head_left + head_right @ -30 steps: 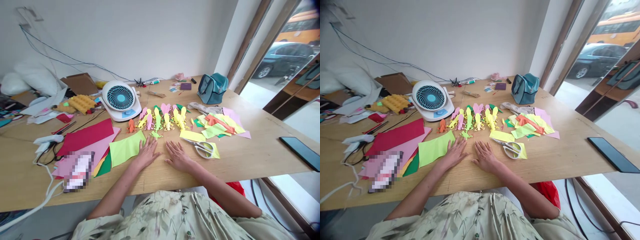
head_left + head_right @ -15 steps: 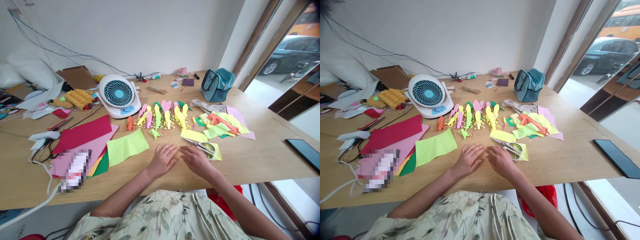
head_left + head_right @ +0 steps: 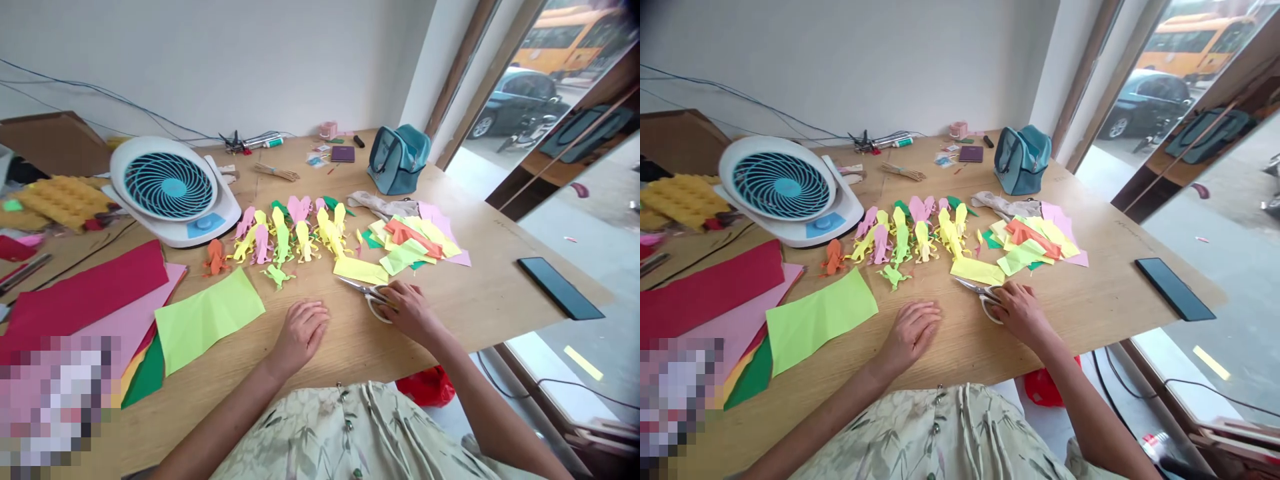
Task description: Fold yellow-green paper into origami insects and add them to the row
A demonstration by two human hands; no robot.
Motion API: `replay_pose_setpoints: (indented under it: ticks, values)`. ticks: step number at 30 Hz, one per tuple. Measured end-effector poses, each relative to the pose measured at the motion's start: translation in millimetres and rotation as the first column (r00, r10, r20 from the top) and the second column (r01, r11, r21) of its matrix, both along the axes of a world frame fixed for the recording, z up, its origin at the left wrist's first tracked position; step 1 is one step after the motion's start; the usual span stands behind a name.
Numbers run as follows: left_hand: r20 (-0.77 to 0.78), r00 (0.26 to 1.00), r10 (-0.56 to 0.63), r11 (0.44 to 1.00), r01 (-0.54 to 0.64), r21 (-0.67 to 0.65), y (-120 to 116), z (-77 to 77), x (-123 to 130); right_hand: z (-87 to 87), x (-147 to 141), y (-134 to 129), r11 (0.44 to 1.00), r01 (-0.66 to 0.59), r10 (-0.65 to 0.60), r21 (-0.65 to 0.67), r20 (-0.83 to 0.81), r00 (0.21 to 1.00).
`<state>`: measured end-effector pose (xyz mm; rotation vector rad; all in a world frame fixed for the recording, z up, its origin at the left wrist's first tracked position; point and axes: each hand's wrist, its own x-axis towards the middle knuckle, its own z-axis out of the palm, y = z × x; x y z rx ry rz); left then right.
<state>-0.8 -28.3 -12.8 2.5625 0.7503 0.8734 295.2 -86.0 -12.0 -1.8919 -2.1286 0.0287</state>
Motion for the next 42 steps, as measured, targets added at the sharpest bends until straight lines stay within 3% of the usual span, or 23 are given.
replay_pose_setpoints:
  ticks: [3, 6, 9, 11, 13, 15, 18, 21, 25, 29, 32, 34, 36, 39, 42]
  values:
    - [0.02, 1.0, 0.012, 1.0, -0.012, -0.026, 1, -2.0, 1, 0.9, 0, 1, 1.0, -0.022, 0.022, 0.009, -0.024, 0.999]
    - [0.006, 1.0, 0.022, 0.999, -0.021, -0.047, -2, -2.0, 2, 1.2, 13, 2, 0.993, 0.003, 0.004, 0.115, -0.062, 0.998]
    - [-0.044, 0.997, 0.066, 0.997, -0.067, -0.025, -3, 2.4, 0, 1.8, 42, 10, 0.965, 0.118, -0.115, 0.233, -0.028, 0.993]
    - [-0.106, 0.978, 0.178, 0.984, -0.176, 0.027, -1, 7.1, -8, 1.0, 66, 18, 0.935, 0.226, -0.235, 0.274, 0.002, 0.972]
    - [-0.185, 0.908, 0.377, 0.926, -0.366, 0.092, 4, 11.0, -26, -1.9, 87, 25, 0.914, 0.292, -0.305, 0.28, 0.003, 0.952]
    - [-0.267, 0.776, 0.572, 0.819, -0.559, 0.131, 9, 12.1, -52, -7.5, 103, 29, 0.882, 0.371, -0.384, 0.292, -0.012, 0.923]
    - [-0.415, 0.602, 0.682, 0.701, -0.7, 0.135, 13, 8.0, -91, -20.3, 118, 32, 0.876, 0.424, -0.436, 0.232, 0.004, 0.9]
    - [-0.529, 0.609, 0.591, 0.754, -0.65, 0.094, 13, 0.3, -116, -34.2, 126, 35, 0.884, 0.439, -0.446, 0.162, 0.008, 0.895]
    - [-0.487, 0.664, 0.567, 0.81, -0.558, 0.18, 10, -12.0, -125, -39.4, 128, 34, 0.902, 0.388, -0.391, 0.189, -0.021, 0.92]
    - [-0.471, 0.675, 0.567, 0.821, -0.509, 0.259, 5, -20.5, -128, -20.6, 99, 24, 0.855, 0.361, -0.367, 0.373, -0.055, 0.928]
    - [-0.493, 0.68, 0.542, 0.837, -0.485, 0.252, -6, -19.4, -131, -6.9, 51, 17, 0.89, 0.154, -0.113, 0.429, -0.12, 0.986]
    - [-0.512, 0.682, 0.522, 0.848, -0.483, 0.22, -18, -15.7, -132, -6.0, 18, 15, 0.95, -0.074, 0.101, 0.302, -0.074, 0.992]
    - [-0.524, 0.696, 0.49, 0.861, -0.479, 0.168, -32, -11.2, -130, -11.7, -5, 14, 0.966, -0.204, 0.207, 0.156, 0.001, 0.978]
    - [-0.531, 0.717, 0.451, 0.873, -0.479, 0.094, -54, -6.1, -124, -23.7, -11, 9, 0.971, -0.233, 0.231, 0.061, 0.035, 0.972]
    - [-0.505, 0.737, 0.448, 0.869, -0.491, 0.054, -73, -3.8, -116, -29.8, 10, 0, 0.967, -0.249, 0.248, 0.049, 0.031, 0.968]
